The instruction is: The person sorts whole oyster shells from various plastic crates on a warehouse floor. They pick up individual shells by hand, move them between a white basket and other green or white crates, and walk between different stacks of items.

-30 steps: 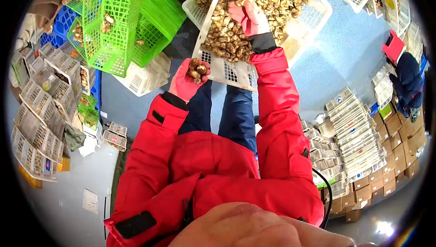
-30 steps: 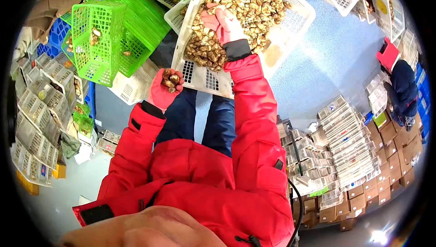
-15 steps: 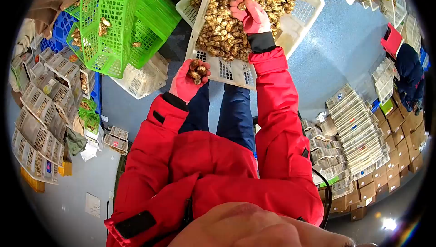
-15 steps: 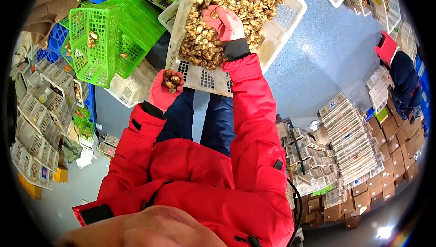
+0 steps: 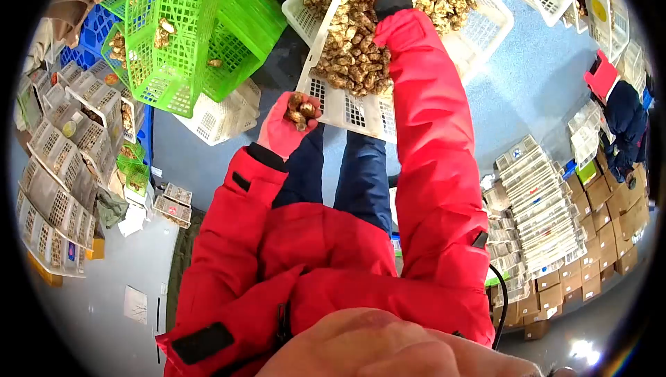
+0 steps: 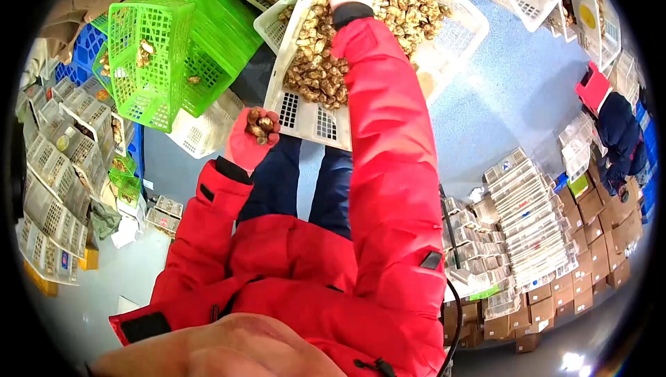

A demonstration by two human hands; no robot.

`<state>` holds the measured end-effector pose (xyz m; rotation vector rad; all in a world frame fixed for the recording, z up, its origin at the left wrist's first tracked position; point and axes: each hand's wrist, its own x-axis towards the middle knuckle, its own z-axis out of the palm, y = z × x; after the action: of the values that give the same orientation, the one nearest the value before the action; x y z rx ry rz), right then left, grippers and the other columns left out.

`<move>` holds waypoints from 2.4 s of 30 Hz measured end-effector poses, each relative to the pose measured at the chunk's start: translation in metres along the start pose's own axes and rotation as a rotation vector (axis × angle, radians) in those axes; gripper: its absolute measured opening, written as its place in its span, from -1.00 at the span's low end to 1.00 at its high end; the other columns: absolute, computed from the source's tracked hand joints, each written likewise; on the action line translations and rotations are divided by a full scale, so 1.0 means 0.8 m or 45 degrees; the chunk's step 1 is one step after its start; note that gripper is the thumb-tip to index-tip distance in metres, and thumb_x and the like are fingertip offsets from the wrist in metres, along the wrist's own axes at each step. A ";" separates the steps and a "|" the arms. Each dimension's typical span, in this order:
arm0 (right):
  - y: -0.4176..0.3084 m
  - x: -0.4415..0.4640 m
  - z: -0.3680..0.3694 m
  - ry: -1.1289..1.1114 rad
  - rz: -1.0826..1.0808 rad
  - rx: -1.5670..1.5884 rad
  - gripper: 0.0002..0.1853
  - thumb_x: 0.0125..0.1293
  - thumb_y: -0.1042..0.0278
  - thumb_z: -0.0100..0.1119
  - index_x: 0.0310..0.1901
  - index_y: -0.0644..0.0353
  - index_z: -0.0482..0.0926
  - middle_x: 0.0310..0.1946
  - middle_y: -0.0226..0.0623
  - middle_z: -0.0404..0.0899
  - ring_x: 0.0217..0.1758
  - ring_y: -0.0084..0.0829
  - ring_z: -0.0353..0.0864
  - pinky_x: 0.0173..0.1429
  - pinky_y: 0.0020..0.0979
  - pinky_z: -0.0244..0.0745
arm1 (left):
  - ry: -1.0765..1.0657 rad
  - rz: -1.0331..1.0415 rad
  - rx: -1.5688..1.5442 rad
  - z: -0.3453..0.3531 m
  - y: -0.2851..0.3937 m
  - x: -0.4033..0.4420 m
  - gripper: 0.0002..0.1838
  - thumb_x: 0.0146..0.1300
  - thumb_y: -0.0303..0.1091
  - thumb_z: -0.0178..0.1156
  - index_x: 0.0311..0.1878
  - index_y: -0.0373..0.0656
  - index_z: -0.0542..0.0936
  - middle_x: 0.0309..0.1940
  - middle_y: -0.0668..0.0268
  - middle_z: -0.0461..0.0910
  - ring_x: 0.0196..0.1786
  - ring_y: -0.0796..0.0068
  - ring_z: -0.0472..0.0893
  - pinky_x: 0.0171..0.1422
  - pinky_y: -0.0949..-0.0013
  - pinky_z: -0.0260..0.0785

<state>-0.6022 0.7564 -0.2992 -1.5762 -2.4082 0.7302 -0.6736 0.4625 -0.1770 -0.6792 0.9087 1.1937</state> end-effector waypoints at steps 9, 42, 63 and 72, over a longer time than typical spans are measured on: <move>0.050 -0.016 -0.003 -0.175 -0.144 -0.204 -0.78 0.18 0.21 0.00 -0.15 -0.08 0.56 -0.27 -0.22 0.56 -0.17 -0.22 0.55 -0.12 -0.22 0.46 | -0.019 0.013 -0.135 -0.004 0.011 0.007 -0.68 0.30 -0.07 -0.02 -0.23 -0.16 0.46 -0.21 0.16 0.49 -0.19 0.27 0.48 -0.21 0.32 0.40; 0.073 -0.015 -0.031 -0.252 0.144 1.080 -0.66 0.19 0.19 0.15 -0.06 0.20 0.50 -0.27 -0.38 0.55 -0.26 -0.41 0.55 -0.18 -0.41 0.48 | -0.061 -0.008 -0.080 0.004 0.003 0.008 -0.64 0.30 -0.04 -0.04 -0.18 -0.19 0.46 -0.20 0.15 0.50 -0.18 0.29 0.50 -0.20 0.35 0.40; 0.070 -0.195 -0.060 -0.806 0.485 2.721 -0.07 -0.06 0.50 0.27 0.36 0.08 -0.03 0.11 -0.13 0.36 0.10 -0.24 0.44 0.16 -0.30 0.37 | -0.066 -0.048 0.015 0.035 -0.057 0.003 -0.67 0.30 -0.07 -0.03 -0.21 -0.18 0.48 -0.20 0.14 0.50 -0.20 0.27 0.48 -0.22 0.34 0.39; 0.102 -0.223 -0.052 -0.844 0.691 2.389 -0.23 0.01 0.47 0.24 0.29 0.20 0.11 -0.07 -0.08 0.49 -0.05 -0.30 0.54 0.02 -0.31 0.49 | -0.073 -0.046 0.037 0.036 -0.063 -0.002 -0.67 0.30 -0.06 -0.02 -0.20 -0.17 0.50 -0.20 0.16 0.51 -0.21 0.29 0.49 -0.22 0.35 0.40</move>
<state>-0.4433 0.6358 -0.2813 -0.9032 -0.3627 2.6063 -0.6185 0.4729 -0.1623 -0.6331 0.8610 1.1601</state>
